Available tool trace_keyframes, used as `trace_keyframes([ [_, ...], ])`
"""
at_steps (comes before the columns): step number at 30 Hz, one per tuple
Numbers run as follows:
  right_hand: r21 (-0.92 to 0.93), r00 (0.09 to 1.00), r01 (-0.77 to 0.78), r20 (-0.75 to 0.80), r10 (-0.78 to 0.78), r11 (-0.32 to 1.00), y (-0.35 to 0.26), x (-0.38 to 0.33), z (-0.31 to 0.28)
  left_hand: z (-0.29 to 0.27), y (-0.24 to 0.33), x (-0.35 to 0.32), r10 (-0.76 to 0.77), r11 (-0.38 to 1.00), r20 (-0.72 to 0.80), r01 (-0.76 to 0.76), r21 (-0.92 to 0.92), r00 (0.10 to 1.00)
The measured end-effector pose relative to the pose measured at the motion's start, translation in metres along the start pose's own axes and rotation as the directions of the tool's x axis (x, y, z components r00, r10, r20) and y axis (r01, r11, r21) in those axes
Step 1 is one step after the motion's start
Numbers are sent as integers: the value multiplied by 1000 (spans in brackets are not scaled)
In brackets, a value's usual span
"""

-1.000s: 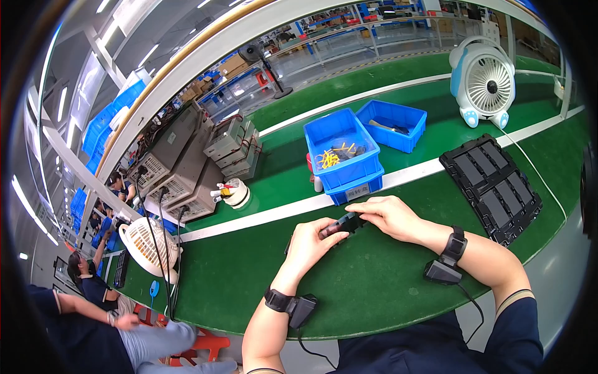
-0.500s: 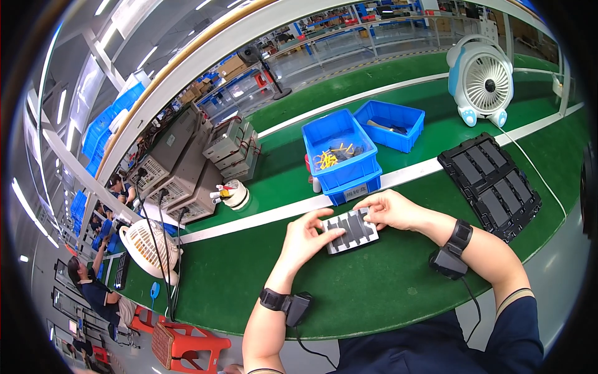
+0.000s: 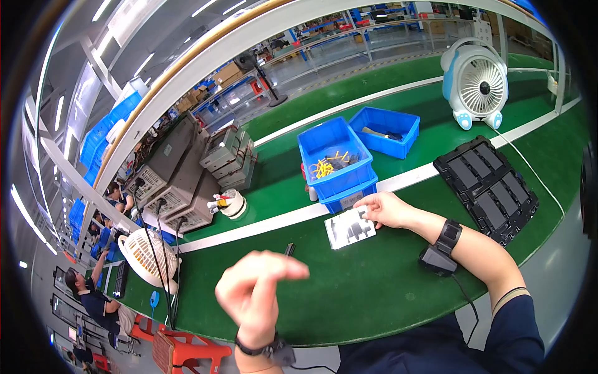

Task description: Assembling and sorting small electronic parts into bins at a manufacturing workstation.

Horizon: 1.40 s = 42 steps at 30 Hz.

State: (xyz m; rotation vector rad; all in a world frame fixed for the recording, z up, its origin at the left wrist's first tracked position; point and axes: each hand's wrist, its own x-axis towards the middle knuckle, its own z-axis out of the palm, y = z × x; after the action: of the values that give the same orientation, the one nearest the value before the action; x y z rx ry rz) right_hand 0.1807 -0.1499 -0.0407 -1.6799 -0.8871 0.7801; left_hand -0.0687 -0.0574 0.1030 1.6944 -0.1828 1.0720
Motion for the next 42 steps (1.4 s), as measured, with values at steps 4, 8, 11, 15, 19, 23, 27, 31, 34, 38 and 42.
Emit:
trace_keyframes([
  [4, -339, 984, 143, -57, -172, 930, -21, -10, 5, 0, 53, 4, 486, 734, 373, -138, -665, 790],
  [8, -499, 969, 161, -86, -234, 851, -24, -11, 15, 14, 61, -12, 585, 558, 369, -28, -829, 722],
  [11, -733, 876, 238, -122, -467, 637, -15, -16, 23, 21, 63, -18, 529, 546, 342, -3, -838, 777],
  [15, -846, 862, 177, -112, -494, 502, -23, -21, 28, 19, 66, -24, 455, 561, 343, 34, -827, 822],
  [19, -592, 776, 575, 175, -606, 565, -25, -15, 18, 15, 62, -20, 417, 549, 392, 117, -828, 820],
  [23, -537, 813, 570, 259, -521, 622, -18, -14, 24, 19, 65, -18, 443, 543, 352, 66, -837, 825],
  [27, -447, 906, 423, 201, -373, 788, -18, -15, 21, 19, 64, -18, 453, 541, 350, 59, -839, 820],
  [31, -460, 896, 440, 169, -410, 772, -19, -15, 23, 20, 68, -16, 450, 527, 376, 99, -844, 810],
  [34, -472, 896, 436, 148, -418, 767, -18, -14, 21, 20, 66, -16, 454, 516, 394, 125, -847, 799],
  [38, -476, 891, 443, 142, -431, 760, -11, -11, 15, 21, 59, -13, 461, 508, 406, 140, -850, 789],
  [42, -482, 884, 456, 149, -443, 749, -18, -11, 20, 24, 72, -18, 434, 582, 382, 70, -810, 816],
])
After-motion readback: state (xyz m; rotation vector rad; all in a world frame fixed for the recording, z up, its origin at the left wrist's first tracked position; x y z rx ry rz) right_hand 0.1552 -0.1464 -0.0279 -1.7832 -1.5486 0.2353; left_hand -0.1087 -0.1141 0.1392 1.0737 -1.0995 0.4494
